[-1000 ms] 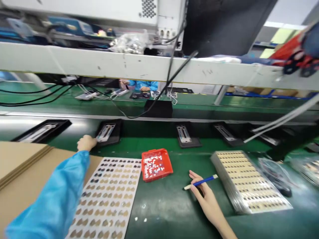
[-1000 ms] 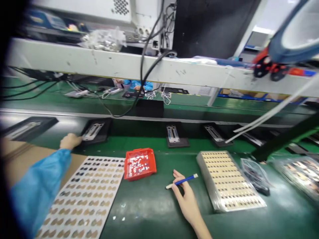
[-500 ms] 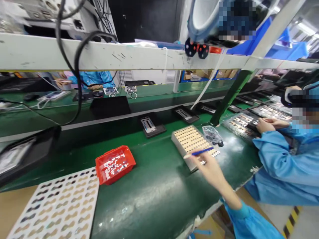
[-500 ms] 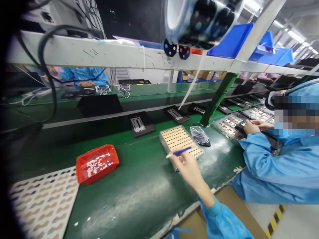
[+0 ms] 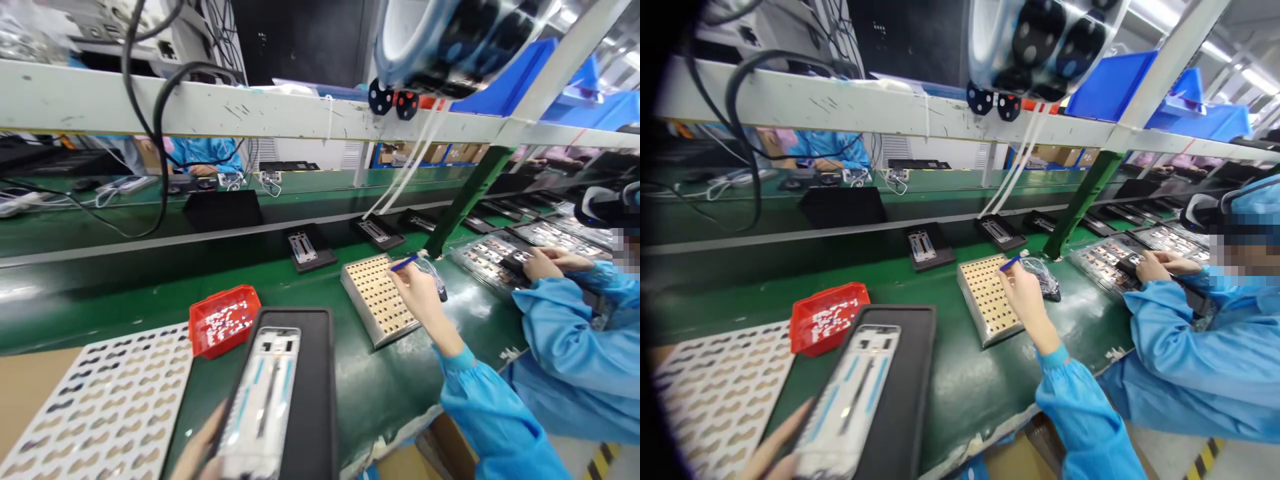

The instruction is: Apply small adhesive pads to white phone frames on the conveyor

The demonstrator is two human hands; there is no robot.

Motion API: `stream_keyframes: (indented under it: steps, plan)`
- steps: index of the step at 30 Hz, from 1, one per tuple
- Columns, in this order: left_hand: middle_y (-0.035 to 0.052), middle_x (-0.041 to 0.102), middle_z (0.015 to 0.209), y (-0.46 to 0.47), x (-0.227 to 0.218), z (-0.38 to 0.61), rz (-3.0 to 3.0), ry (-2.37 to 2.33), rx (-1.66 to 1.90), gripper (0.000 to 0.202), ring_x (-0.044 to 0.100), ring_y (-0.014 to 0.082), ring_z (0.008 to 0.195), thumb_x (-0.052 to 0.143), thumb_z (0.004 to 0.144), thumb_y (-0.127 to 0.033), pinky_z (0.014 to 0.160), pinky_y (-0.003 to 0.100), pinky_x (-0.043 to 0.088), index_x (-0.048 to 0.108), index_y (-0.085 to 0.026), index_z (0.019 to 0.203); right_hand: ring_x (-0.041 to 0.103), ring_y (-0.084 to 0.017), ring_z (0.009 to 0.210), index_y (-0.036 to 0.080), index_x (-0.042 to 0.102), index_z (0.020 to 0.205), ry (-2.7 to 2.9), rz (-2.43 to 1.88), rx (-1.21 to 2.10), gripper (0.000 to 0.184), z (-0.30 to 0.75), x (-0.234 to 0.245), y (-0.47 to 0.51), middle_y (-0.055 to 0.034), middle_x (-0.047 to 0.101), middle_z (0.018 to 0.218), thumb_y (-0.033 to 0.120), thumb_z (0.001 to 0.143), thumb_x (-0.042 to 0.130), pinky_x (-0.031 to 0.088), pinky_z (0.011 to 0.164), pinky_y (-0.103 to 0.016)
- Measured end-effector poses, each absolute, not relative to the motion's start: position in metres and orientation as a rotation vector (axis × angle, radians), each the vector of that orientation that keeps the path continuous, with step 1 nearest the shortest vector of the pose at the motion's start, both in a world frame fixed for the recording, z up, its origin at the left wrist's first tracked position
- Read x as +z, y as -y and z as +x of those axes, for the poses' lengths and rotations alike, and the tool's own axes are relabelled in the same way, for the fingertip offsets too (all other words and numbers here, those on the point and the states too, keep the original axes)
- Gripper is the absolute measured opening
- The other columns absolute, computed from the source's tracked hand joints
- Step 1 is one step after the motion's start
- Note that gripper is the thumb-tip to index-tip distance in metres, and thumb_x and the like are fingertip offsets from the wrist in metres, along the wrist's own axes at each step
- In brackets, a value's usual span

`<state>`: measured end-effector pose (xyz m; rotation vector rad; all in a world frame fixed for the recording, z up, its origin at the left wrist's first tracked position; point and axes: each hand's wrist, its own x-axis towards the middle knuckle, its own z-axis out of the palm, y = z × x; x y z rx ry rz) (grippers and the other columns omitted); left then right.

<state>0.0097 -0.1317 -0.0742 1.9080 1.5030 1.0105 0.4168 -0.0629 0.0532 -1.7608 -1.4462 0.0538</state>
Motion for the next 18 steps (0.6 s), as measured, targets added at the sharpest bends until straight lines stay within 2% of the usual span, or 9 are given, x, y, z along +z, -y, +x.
stream_keyframes:
  steps: [2, 6, 8, 10, 12, 13, 15, 16, 18]
  plan:
    - [-0.0020, 0.080, 0.129, 0.147, -0.088, 0.025, 1.884, -1.458, 1.039, 0.056, 0.074, 0.0356, 0.124, 0.070, 0.100, -0.043, 0.097, 0.051, 0.069, 0.060, -0.050, 0.155, 0.084, -0.032, 0.087, 0.024, 0.072, 0.101, 1.393, -1.659, 0.141, 0.042, 0.402, 0.060, 0.086, -0.0113, 0.086, 0.094, 0.066, 0.099, 0.070, 0.069, 0.082, -0.046]
    - [0.0115, 0.072, 0.143, 0.171, -0.093, 0.055, 1.849, -1.448, 1.095, 0.055, 0.072, 0.0306, 0.132, 0.045, 0.113, -0.033, 0.104, 0.048, 0.066, 0.048, -0.032, 0.167, 0.085, -0.029, 0.085, 0.023, 0.075, 0.100, 1.166, -1.407, 0.516, 0.049, 0.356, 0.069, 0.134, -0.0107, 0.087, 0.096, 0.069, 0.087, 0.086, 0.072, 0.072, -0.038]
    - [0.0149, 0.064, 0.154, 0.178, -0.075, 0.061, 1.869, -1.495, 1.114, 0.052, 0.065, 0.0314, 0.142, 0.046, 0.113, -0.032, 0.112, 0.051, 0.062, 0.049, -0.029, 0.165, 0.085, -0.028, 0.080, 0.023, 0.076, 0.095, 1.102, -1.359, 0.685, 0.047, 0.331, 0.069, 0.151, -0.0107, 0.087, 0.093, 0.067, 0.085, 0.090, 0.071, 0.066, -0.033]
    - [0.0138, 0.061, 0.158, 0.179, -0.046, 0.064, 1.856, -1.455, 1.171, 0.046, 0.059, 0.0318, 0.149, 0.053, 0.112, -0.033, 0.117, 0.051, 0.058, 0.058, -0.029, 0.157, 0.084, -0.026, 0.073, 0.023, 0.076, 0.092, 1.062, -1.331, 0.831, 0.045, 0.309, 0.066, 0.163, -0.0100, 0.087, 0.088, 0.065, 0.084, 0.092, 0.071, 0.062, -0.031]
    - [0.0100, 0.071, 0.144, 0.177, -0.014, 0.068, 1.755, -1.276, 1.243, 0.033, 0.070, 0.0261, 0.135, 0.060, 0.110, -0.033, 0.110, 0.040, 0.063, 0.068, -0.031, 0.143, 0.081, -0.023, 0.065, 0.023, 0.076, 0.092, 1.038, -1.306, 0.952, 0.043, 0.292, 0.062, 0.172, -0.0089, 0.087, 0.084, 0.062, 0.084, 0.093, 0.071, 0.061, -0.030]
    - [0.0073, 0.076, 0.131, 0.175, -0.001, 0.070, 1.677, -1.167, 1.268, 0.027, 0.077, 0.0216, 0.119, 0.064, 0.109, -0.032, 0.101, 0.033, 0.065, 0.071, -0.030, 0.135, 0.080, -0.022, 0.062, 0.023, 0.077, 0.092, 1.034, -1.292, 1.003, 0.042, 0.285, 0.059, 0.175, -0.0084, 0.086, 0.083, 0.061, 0.084, 0.094, 0.070, 0.061, -0.030]
    - [0.0024, 0.078, 0.109, 0.170, 0.018, 0.076, 1.542, -0.977, 1.283, 0.014, 0.079, 0.0139, 0.089, 0.073, 0.105, -0.031, 0.083, 0.021, 0.066, 0.076, -0.027, 0.118, 0.078, -0.020, 0.058, 0.023, 0.077, 0.091, 1.034, -1.265, 1.080, 0.040, 0.274, 0.056, 0.180, -0.0076, 0.086, 0.082, 0.058, 0.084, 0.094, 0.070, 0.062, -0.029]
    - [0.0011, 0.078, 0.100, 0.167, 0.023, 0.079, 1.498, -0.919, 1.288, 0.009, 0.077, 0.0120, 0.082, 0.077, 0.103, -0.030, 0.077, 0.018, 0.064, 0.078, -0.025, 0.110, 0.077, -0.019, 0.058, 0.023, 0.077, 0.090, 1.029, -1.252, 1.105, 0.039, 0.271, 0.055, 0.182, -0.0073, 0.086, 0.082, 0.057, 0.084, 0.095, 0.070, 0.062, -0.028]
    - [0.0007, 0.077, 0.091, 0.163, 0.025, 0.083, 1.472, -0.852, 1.314, 0.006, 0.076, 0.0113, 0.079, 0.080, 0.101, -0.027, 0.074, 0.016, 0.062, 0.079, -0.022, 0.098, 0.076, -0.018, 0.057, 0.023, 0.077, 0.089, 0.991, -1.239, 1.148, 0.038, 0.265, 0.054, 0.186, -0.0069, 0.086, 0.082, 0.055, 0.083, 0.096, 0.069, 0.062, -0.027]
